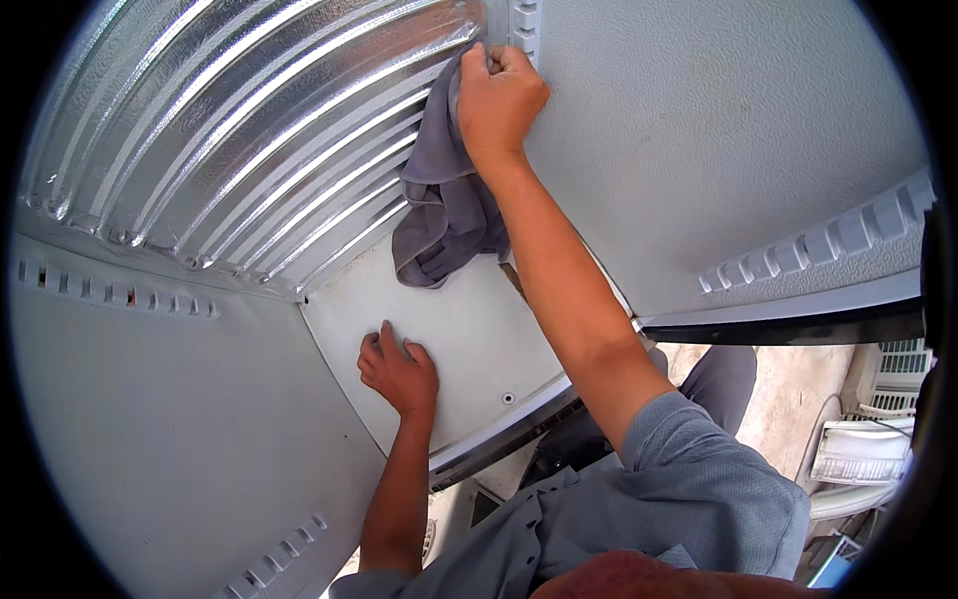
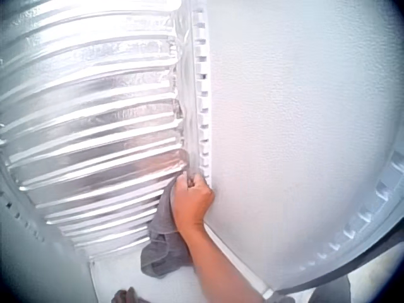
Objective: The person cleans the interior of a refrigerator using a grey cloth and a metal scraper. They wipe the ceiling and side walls, then use the scraper to remove residue from the plastic ridges and door shelves. The person alternates between scraping and wiping to clean the surfaces.
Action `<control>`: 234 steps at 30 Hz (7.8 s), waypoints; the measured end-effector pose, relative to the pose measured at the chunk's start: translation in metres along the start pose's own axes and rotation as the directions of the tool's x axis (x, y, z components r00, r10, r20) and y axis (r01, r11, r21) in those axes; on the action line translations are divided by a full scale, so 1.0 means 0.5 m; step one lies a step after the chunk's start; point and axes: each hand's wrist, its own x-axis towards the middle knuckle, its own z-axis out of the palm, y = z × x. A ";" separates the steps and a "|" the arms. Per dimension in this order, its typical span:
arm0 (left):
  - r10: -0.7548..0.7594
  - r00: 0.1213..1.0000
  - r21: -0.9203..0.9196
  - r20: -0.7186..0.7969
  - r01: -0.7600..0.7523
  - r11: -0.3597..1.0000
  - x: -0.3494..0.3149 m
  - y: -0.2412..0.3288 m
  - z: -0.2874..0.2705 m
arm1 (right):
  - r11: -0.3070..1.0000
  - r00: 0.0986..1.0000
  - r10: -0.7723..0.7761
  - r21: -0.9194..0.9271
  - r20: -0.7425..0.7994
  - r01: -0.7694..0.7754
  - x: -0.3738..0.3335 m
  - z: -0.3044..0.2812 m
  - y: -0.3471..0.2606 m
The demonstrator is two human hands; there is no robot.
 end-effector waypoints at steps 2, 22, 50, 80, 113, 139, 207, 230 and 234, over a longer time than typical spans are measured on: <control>-0.012 1.000 0.011 0.023 0.011 1.000 -0.004 -0.002 -0.002 | 0.998 1.000 0.007 0.055 -0.030 -0.005 0.002 0.001 -0.003; -0.026 1.000 -0.009 0.002 0.026 1.000 0.003 -0.001 0.001 | 0.969 0.971 0.228 -0.111 0.066 -0.220 -0.009 -0.009 0.001; -0.026 1.000 -0.063 -0.005 0.026 0.998 -0.004 0.000 -0.009 | 0.919 0.934 -0.350 -0.170 0.069 0.356 0.125 -0.023 -0.123; -0.026 1.000 -0.005 -0.009 0.026 1.000 0.005 0.004 -0.008 | 0.892 0.874 -0.451 0.132 0.180 0.433 0.105 -0.007 -0.133; -0.038 0.999 -0.074 -0.020 0.036 0.997 0.000 0.013 -0.011 | 0.889 0.889 -0.458 -0.043 -0.022 0.457 0.176 0.031 -0.205; -0.046 0.999 -0.081 0.017 0.048 0.996 -0.001 0.013 -0.024 | 0.798 0.804 -0.589 -0.102 0.078 0.594 0.229 -0.007 -0.241; -0.053 0.998 -0.082 -0.013 0.052 0.995 -0.008 0.011 -0.015 | 0.860 0.865 -0.483 0.116 -0.132 0.498 0.306 0.092 -0.388; -0.058 0.998 -0.106 -0.030 0.054 0.993 -0.001 0.010 -0.014 | 0.873 0.864 -0.476 0.027 -0.164 0.486 0.347 0.077 -0.439; -0.037 0.999 -0.090 -0.033 0.034 0.995 -0.012 0.002 -0.008 | 0.878 0.882 -0.472 0.092 -0.010 0.470 0.324 0.086 -0.465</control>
